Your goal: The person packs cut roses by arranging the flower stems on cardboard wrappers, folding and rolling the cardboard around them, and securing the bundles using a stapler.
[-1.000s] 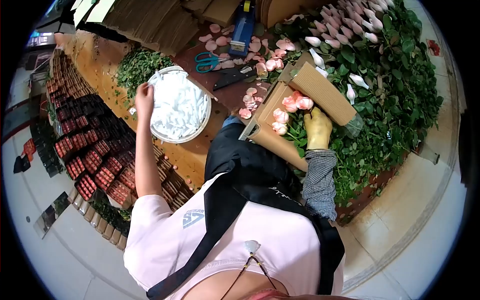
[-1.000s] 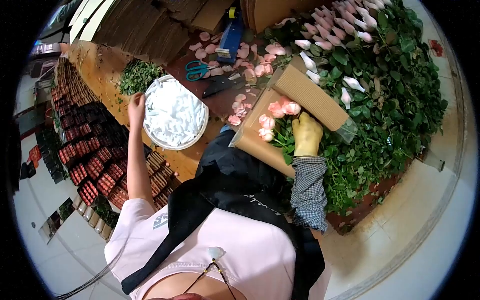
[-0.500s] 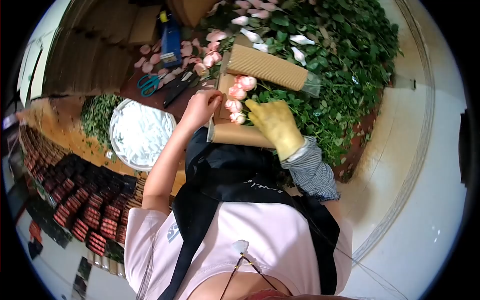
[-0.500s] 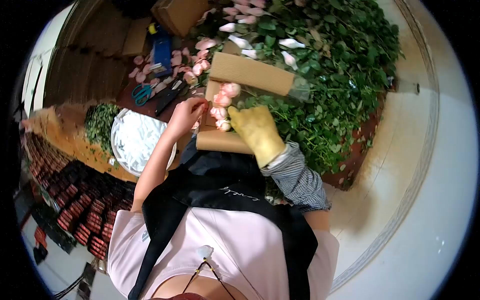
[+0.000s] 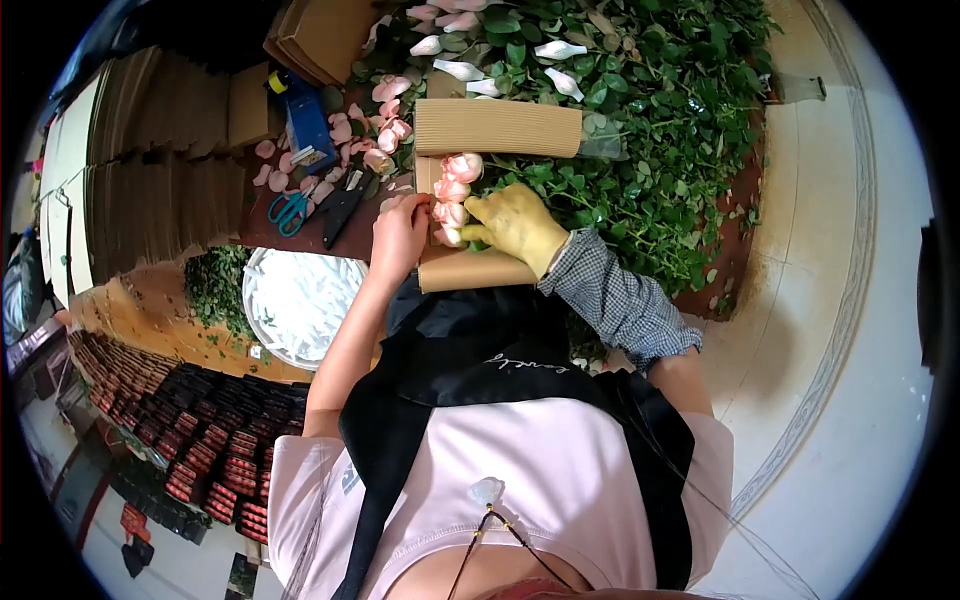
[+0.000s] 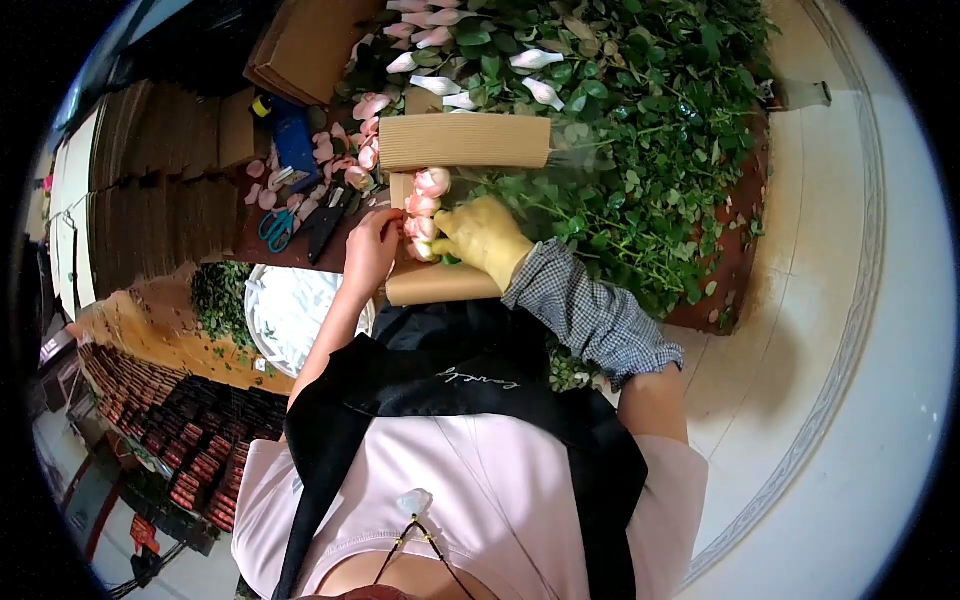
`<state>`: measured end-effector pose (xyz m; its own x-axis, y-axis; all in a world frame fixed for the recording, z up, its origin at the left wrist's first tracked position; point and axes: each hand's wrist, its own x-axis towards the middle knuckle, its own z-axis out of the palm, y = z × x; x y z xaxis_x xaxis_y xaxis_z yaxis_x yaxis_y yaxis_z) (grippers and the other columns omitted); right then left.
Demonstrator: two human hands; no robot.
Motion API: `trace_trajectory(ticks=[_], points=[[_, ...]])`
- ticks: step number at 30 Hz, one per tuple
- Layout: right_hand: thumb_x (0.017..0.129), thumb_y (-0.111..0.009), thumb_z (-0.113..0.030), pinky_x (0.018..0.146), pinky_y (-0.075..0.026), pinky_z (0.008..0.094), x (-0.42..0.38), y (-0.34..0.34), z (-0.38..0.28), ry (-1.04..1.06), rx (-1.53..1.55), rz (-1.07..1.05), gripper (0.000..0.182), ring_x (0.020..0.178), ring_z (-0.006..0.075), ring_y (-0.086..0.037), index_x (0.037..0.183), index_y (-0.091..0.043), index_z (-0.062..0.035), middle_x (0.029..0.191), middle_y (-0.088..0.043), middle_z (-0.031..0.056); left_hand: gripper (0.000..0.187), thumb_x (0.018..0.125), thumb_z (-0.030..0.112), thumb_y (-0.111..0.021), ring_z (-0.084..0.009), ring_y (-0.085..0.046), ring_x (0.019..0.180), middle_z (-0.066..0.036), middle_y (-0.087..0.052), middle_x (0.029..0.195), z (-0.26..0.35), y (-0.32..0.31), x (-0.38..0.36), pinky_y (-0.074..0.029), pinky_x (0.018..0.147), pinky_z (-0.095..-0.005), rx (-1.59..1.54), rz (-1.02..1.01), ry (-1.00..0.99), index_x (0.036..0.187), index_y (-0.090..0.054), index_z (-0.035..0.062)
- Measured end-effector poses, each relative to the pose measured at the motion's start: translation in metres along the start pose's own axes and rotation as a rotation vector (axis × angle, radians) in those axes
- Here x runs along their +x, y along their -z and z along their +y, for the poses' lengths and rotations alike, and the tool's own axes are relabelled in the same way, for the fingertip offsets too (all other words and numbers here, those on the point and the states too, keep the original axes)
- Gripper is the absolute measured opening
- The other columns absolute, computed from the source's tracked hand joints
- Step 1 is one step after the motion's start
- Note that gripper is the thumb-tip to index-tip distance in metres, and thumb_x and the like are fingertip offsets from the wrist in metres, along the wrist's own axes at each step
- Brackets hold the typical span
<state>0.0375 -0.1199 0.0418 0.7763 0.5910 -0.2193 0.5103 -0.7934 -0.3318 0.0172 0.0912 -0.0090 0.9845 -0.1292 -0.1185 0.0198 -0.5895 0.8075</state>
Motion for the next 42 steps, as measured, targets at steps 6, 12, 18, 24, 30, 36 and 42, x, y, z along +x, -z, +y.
trace_trajectory(ticks=[6,12,18,24,30,36,42], points=[[0.081,-0.071,-0.041,0.066,-0.052,0.0426,-0.001,0.005,-0.003,0.008,0.023,-0.091,0.031,0.068,0.0298,-0.068,0.082,-0.065,-0.0108,0.067,-0.066,0.0098,0.02,0.091,0.007,-0.057,-0.0371,-0.067,0.088,-0.018,-0.068,0.096,0.006,0.005,0.003,-0.053,0.078,-0.0408,0.056,-0.003,-0.003,0.105,-0.07,0.0009],[0.077,-0.075,-0.034,0.069,-0.052,0.0426,0.001,0.005,-0.002,0.045,0.015,-0.203,0.027,0.076,0.0302,-0.069,0.088,-0.065,-0.0113,0.076,-0.069,0.0092,0.022,0.092,0.007,-0.057,-0.0367,-0.068,0.089,-0.018,-0.069,0.1,0.006,0.008,0.0,-0.054,0.079,-0.0391,0.076,-0.045,0.014,0.108,-0.07,0.0001],[0.076,-0.076,-0.035,0.071,-0.053,0.0417,-0.002,0.008,-0.008,-0.008,-0.019,-0.209,0.029,0.077,0.0295,-0.07,0.089,-0.066,-0.0111,0.076,-0.07,0.0095,0.033,0.096,0.006,-0.057,-0.0231,-0.073,0.092,-0.015,-0.073,0.102,-0.009,0.017,-0.009,-0.056,0.078,-0.0337,-0.514,-0.132,0.208,0.128,-0.058,-0.002],[0.078,-0.073,-0.029,0.075,-0.054,0.0416,0.003,0.002,-0.006,-0.032,-0.03,-0.223,0.023,0.082,0.0297,-0.07,0.09,-0.068,-0.0104,0.083,-0.072,0.0099,0.019,0.092,0.006,-0.06,-0.0385,-0.068,0.093,-0.021,-0.07,0.101,0.062,0.028,-0.023,-0.055,0.078,-0.0415,-0.098,-0.052,-0.039,0.109,-0.067,0.0007],[0.08,-0.07,-0.024,0.073,-0.055,0.042,-0.015,0.033,-0.007,0.015,0.12,-0.066,0.016,0.082,0.0303,-0.07,0.086,-0.068,-0.0096,0.083,-0.072,0.0098,0.024,0.097,0.005,-0.054,-0.0296,-0.073,0.095,-0.018,-0.072,0.103,0.06,0.038,-0.015,-0.056,0.081,-0.0346,0.046,-0.169,-0.01,0.117,-0.064,-0.0014],[0.083,-0.066,-0.029,0.068,-0.053,0.0432,-0.002,0.028,-0.015,0.004,-0.022,-0.261,0.018,0.077,0.0298,-0.069,0.081,-0.07,-0.0122,0.079,-0.071,0.0082,0.027,0.099,0.002,-0.048,-0.0243,-0.072,0.101,-0.017,-0.073,0.108,0.032,0.041,-0.004,-0.056,0.085,-0.0331,-0.212,-0.38,-0.008,0.121,-0.06,-0.0079],[0.088,-0.061,-0.036,0.068,-0.053,0.043,0.004,0.0,-0.007,0.004,0.052,-0.268,0.023,0.077,0.0298,-0.069,0.083,-0.073,-0.016,0.079,-0.072,0.0067,0.028,0.1,0.001,-0.045,-0.0217,-0.072,0.099,-0.018,-0.072,0.11,0.037,0.046,0.006,-0.056,0.087,-0.0326,-0.284,-0.407,0.075,0.122,-0.059,-0.0097]])
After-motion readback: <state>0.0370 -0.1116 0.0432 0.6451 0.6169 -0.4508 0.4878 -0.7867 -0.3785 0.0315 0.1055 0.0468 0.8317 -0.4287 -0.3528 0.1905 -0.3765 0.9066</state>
